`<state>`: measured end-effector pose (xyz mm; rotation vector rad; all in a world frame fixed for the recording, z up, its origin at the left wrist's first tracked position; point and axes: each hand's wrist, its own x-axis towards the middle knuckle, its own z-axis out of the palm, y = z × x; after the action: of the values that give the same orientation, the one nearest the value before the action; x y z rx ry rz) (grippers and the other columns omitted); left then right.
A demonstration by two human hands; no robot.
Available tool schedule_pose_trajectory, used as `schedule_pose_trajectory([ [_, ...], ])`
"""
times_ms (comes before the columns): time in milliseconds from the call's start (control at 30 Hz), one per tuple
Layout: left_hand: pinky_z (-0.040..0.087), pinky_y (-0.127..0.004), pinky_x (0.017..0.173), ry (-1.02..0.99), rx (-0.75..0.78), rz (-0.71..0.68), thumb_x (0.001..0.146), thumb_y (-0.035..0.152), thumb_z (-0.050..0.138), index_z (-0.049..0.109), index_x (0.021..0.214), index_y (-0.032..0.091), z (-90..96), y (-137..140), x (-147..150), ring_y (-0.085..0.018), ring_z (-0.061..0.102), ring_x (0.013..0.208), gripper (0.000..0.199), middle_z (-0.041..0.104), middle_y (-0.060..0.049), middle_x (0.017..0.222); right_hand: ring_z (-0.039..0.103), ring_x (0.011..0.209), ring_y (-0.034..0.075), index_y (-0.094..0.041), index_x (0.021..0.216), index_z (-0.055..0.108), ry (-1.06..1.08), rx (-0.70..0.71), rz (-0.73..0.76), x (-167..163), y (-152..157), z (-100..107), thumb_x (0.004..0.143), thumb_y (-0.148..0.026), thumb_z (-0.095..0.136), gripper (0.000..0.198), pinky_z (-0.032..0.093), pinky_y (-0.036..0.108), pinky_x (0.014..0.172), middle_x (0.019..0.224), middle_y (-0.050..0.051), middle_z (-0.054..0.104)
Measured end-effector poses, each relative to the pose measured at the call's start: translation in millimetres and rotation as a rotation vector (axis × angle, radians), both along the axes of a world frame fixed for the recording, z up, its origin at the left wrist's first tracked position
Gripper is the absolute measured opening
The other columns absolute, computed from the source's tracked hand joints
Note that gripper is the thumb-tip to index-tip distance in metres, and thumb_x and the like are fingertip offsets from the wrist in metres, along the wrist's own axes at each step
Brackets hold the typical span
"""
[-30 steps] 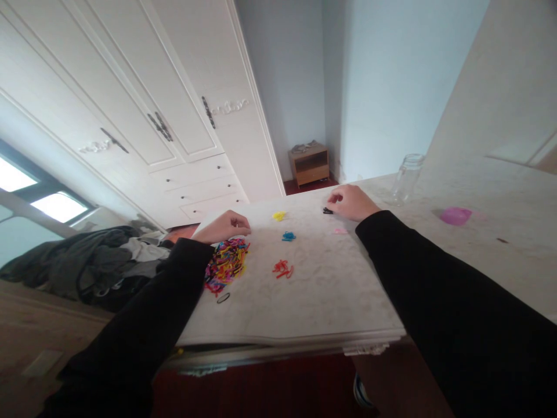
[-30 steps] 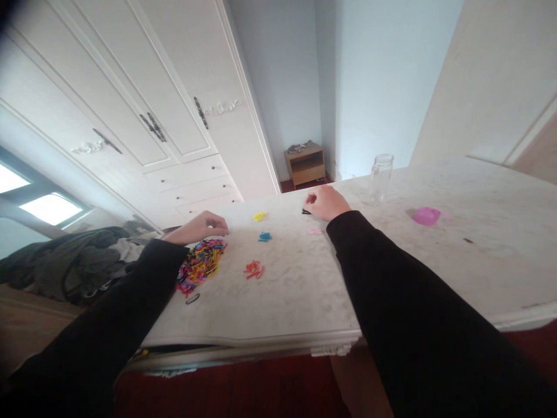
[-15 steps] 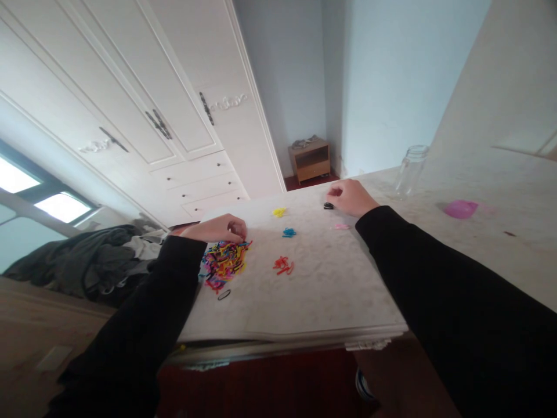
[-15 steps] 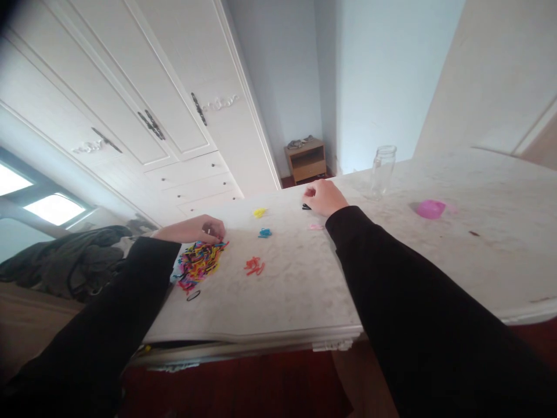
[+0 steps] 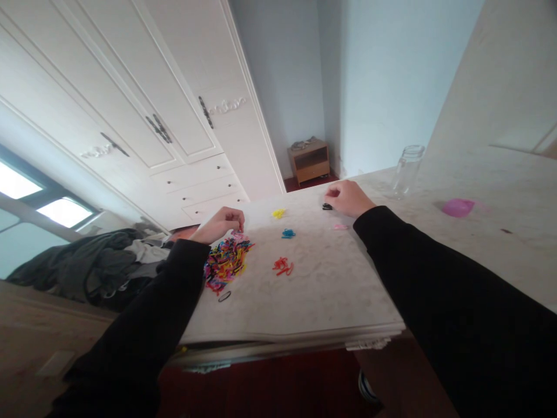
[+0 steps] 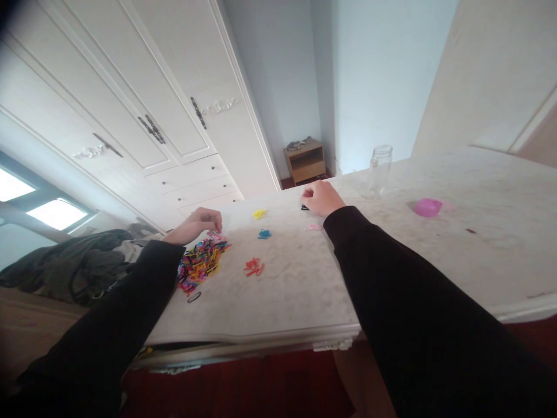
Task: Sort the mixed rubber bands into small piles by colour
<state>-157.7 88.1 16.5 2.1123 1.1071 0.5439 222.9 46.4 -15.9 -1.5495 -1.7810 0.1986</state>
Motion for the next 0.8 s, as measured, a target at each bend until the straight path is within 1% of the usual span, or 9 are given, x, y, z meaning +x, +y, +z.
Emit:
schedule_pose_trajectory([
  [133,0.042,-0.023,0.054,-0.029,-0.013,0.014,0.061,0.018,0.057,0.059,0.06,0.016,-2.2,-0.9,-0.5,-0.015,0.06,0.053,0.003,0.067,-0.004,0.055,0.063,0.072,0.018,-0.016,0.069,0.074,-0.012,-0.02,0.003,-0.8,-1.0,2.1,0.078,-0.014,0.065,0.013,0.043,0.029,0.07,0.072,0.006,0.073],
  [233,0.039,-0.022,0.05,-0.013,-0.01,0.021,0.06,0.016,0.056,0.058,0.059,0.016,-2.7,-1.7,-0.5,-0.013,0.054,0.047,0.002,0.062,-0.001,0.05,0.063,0.073,0.017,-0.015,0.069,0.073,-0.01,-0.03,0.01,-1.5,-2.1,3.4,0.078,-0.013,0.064,0.014,0.043,0.029,0.071,0.073,0.006,0.073],
  [367,0.031,-0.022,0.044,-0.044,-0.073,0.003,0.062,0.016,0.056,0.06,0.062,0.016,-6.0,-0.3,-1.2,-0.01,0.043,0.042,0.004,0.052,0.002,0.045,0.062,0.07,0.017,-0.016,0.067,0.072,-0.006,-0.041,0.02,-2.2,-2.7,4.2,0.078,-0.013,0.064,0.014,0.043,0.029,0.069,0.071,0.005,0.072],
  [500,0.021,-0.022,0.042,-0.136,-0.166,0.009,0.062,0.016,0.056,0.059,0.063,0.016,-10.0,2.2,0.4,-0.008,0.036,0.041,0.004,0.053,0.0,0.051,0.062,0.069,0.016,-0.016,0.067,0.072,0.001,-0.029,0.023,-2.3,-2.1,4.1,0.077,-0.013,0.064,0.014,0.042,0.029,0.068,0.07,0.005,0.072],
  [567,0.016,-0.022,0.042,-0.192,-0.208,0.039,0.061,0.016,0.057,0.057,0.063,0.017,-10.8,1.8,4.5,-0.007,0.032,0.041,0.003,0.048,0.002,0.05,0.062,0.07,0.016,-0.016,0.066,0.073,-0.001,-0.027,0.029,-2.3,-1.8,3.8,0.077,-0.013,0.064,0.014,0.043,0.029,0.068,0.071,0.005,0.073],
  [667,0.012,-0.021,0.043,-0.264,-0.241,0.072,0.062,0.017,0.061,0.055,0.068,0.018,-10.6,-2.6,14.6,-0.005,0.026,0.041,0.009,0.039,0.006,0.048,0.063,0.07,0.017,-0.017,0.066,0.073,-0.003,-0.027,0.031,-2.7,-1.6,3.5,0.077,-0.013,0.064,0.015,0.043,0.028,0.068,0.071,0.005,0.073],
  [800,0.013,-0.019,0.042,-0.357,-0.306,0.066,0.071,0.025,0.074,0.058,0.081,0.018,-8.0,-15.4,29.0,-0.004,0.023,0.041,0.02,0.035,0.01,0.052,0.063,0.069,0.016,-0.016,0.067,0.073,-0.01,-0.02,0.038,-4.4,-2.2,3.9,0.078,-0.013,0.064,0.015,0.043,0.028,0.068,0.07,0.005,0.073],
])
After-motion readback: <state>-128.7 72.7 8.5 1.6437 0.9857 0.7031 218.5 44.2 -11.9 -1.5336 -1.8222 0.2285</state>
